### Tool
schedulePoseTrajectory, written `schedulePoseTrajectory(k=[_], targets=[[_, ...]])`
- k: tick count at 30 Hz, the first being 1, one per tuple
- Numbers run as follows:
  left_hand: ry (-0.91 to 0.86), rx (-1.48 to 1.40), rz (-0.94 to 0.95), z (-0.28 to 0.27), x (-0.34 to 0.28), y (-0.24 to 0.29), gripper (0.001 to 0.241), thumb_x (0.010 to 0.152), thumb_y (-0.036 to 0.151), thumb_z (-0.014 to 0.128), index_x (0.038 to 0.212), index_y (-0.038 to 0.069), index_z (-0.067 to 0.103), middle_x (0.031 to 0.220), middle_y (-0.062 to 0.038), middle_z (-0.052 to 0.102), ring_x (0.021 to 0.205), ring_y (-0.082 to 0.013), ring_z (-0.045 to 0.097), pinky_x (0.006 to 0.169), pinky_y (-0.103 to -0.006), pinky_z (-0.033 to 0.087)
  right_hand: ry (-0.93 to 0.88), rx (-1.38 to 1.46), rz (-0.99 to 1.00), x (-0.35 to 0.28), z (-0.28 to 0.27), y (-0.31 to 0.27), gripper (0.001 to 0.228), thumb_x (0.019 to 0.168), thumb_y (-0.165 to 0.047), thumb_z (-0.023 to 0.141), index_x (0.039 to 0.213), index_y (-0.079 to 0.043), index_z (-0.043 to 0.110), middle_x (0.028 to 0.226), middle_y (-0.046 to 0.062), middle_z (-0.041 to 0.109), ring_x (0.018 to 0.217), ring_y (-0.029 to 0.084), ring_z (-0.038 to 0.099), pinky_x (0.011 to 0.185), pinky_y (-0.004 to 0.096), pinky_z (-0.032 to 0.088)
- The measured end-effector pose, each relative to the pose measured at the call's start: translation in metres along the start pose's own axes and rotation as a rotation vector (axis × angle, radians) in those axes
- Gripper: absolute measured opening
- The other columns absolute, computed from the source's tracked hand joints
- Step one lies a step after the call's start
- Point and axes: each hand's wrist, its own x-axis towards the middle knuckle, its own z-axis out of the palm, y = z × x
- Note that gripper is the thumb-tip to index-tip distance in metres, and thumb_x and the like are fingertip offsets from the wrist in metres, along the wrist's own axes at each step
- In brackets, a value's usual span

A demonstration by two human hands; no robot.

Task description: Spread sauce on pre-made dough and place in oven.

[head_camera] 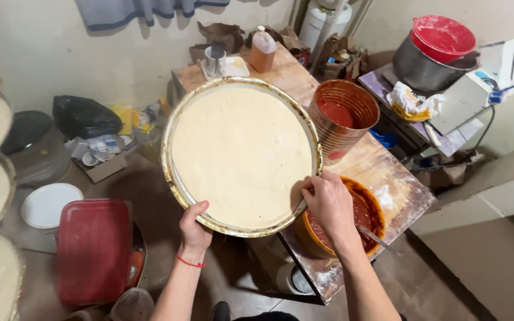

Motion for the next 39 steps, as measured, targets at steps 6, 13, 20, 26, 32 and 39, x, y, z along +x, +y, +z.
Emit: schedulePoseTrajectory(k=[6, 13, 20, 26, 32, 39], targets=[[0.010, -0.029, -0.032, 0.010, 0.008, -0.019, 0.069, 0.080, 0.017, 0.063, 0.144, -0.004, 0.049, 0.137, -0.014, 0.060, 0.128, -0.0292, 0.055, 0.111, -0.0415, 0.042, -0.066, -0.015, 0.120, 0.013, 0.001, 0.025, 0.024, 0.084, -0.024, 0.073, 0.088, 0.000, 0.072, 0.088, 0.017, 0.071, 0.080, 0.035, 0.072, 0.073, 0.047, 0.057], [0.023, -0.040, -0.034, 0.016, 0.007, -0.026, 0.068, 0.080, 0.017, 0.064, 0.144, -0.004, 0.050, 0.137, -0.013, 0.060, 0.128, -0.0282, 0.055, 0.112, -0.0410, 0.042, -0.221, 0.967, 0.403, 0.006, 0.005, 0.057, 0.026, 0.100, -0.029, 0.053, 0.109, -0.004, 0.051, 0.074, 0.012, 0.065, 0.052, 0.021, 0.067, 0.041, 0.029, 0.038], [0.028, -0.049, -0.026, 0.018, 0.005, -0.027, 0.069, 0.080, 0.017, 0.063, 0.144, -0.003, 0.049, 0.137, -0.013, 0.060, 0.128, -0.0286, 0.055, 0.112, -0.0416, 0.041, -0.179, 0.978, 0.393, -0.006, -0.016, 0.037, 0.028, 0.097, -0.022, 0.059, 0.120, -0.008, 0.050, 0.076, 0.009, 0.066, 0.055, 0.017, 0.067, 0.043, 0.024, 0.039], [0.025, -0.056, -0.016, 0.016, 0.005, -0.020, 0.070, 0.082, 0.022, 0.064, 0.146, -0.003, 0.048, 0.140, -0.014, 0.059, 0.129, -0.0289, 0.054, 0.112, -0.0423, 0.041, 0.001, 0.252, 0.251, -0.005, -0.022, 0.045, 0.030, 0.103, -0.023, 0.057, 0.127, -0.006, 0.065, 0.101, 0.019, 0.078, 0.072, 0.019, 0.077, 0.064, 0.032, 0.066], [-0.061, -0.055, -0.024, 0.022, 0.005, -0.004, 0.081, 0.089, 0.042, 0.066, 0.152, -0.002, 0.041, 0.150, -0.015, 0.052, 0.137, -0.0304, 0.050, 0.114, -0.0438, 0.039, 0.068, 0.026, -0.014, 0.021, -0.028, 0.046, 0.042, 0.103, -0.027, 0.056, 0.140, -0.008, 0.060, 0.138, 0.017, 0.065, 0.114, 0.030, 0.066, 0.098, 0.047, 0.054], [-0.237, -0.021, -0.086, 0.041, -0.003, -0.010, 0.094, 0.092, 0.062, 0.059, 0.157, -0.001, 0.034, 0.157, -0.018, 0.046, 0.141, -0.0326, 0.046, 0.115, -0.0447, 0.040, -0.111, -0.004, -0.752, 0.030, 0.008, 0.014, 0.078, 0.103, -0.055, 0.041, 0.164, -0.009, 0.022, 0.170, 0.012, 0.027, 0.155, 0.029, 0.027, 0.128, 0.048, 0.025]])
